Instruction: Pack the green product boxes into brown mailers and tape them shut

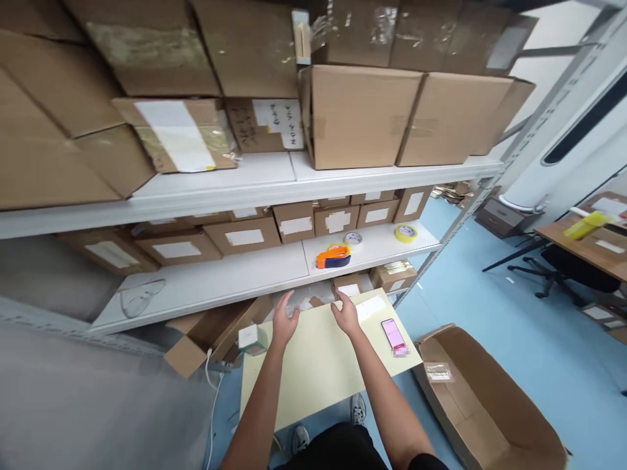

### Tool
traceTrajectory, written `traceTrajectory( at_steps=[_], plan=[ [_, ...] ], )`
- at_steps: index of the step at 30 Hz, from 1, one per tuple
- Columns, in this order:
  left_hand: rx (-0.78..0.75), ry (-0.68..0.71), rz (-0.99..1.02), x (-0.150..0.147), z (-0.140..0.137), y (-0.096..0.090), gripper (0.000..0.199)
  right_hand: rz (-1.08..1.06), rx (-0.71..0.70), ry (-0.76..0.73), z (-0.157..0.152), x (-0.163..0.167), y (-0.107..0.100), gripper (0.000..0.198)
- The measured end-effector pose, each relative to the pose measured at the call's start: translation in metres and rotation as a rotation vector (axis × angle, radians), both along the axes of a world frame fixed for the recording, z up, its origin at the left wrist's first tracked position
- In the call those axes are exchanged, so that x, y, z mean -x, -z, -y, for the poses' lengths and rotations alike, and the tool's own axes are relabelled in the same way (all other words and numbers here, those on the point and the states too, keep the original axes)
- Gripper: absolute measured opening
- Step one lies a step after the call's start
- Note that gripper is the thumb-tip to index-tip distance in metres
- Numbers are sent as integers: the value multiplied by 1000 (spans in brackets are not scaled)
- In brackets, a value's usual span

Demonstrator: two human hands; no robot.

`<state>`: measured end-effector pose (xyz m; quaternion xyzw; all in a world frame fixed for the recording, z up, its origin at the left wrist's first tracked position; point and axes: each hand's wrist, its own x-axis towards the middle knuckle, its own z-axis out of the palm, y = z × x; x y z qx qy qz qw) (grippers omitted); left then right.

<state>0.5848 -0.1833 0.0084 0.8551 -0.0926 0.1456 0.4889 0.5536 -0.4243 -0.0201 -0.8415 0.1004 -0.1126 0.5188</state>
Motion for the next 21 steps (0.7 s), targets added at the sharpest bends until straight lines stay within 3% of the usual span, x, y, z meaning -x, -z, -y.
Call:
traceTrajectory(
  at_steps=[4, 9, 14, 17, 21],
  plan=[
    [-18, 42, 3, -13, 50, -27, 50, 90, 43, -16, 52, -38, -29, 51],
    [-33, 75, -97, -6, 76, -35, 48, 262, 70, -113, 93, -95, -69, 51],
    [-11, -28, -185, 26, 54, -25, 48, 284, 254, -326, 94, -153, -89, 54],
    [5, -114, -209, 45, 32, -21, 47, 112, 439, -423, 84, -177, -80, 43],
    [27, -207, -215, 68, 8, -23, 46, 44, 548, -385, 75, -187, -64, 32]
  ],
)
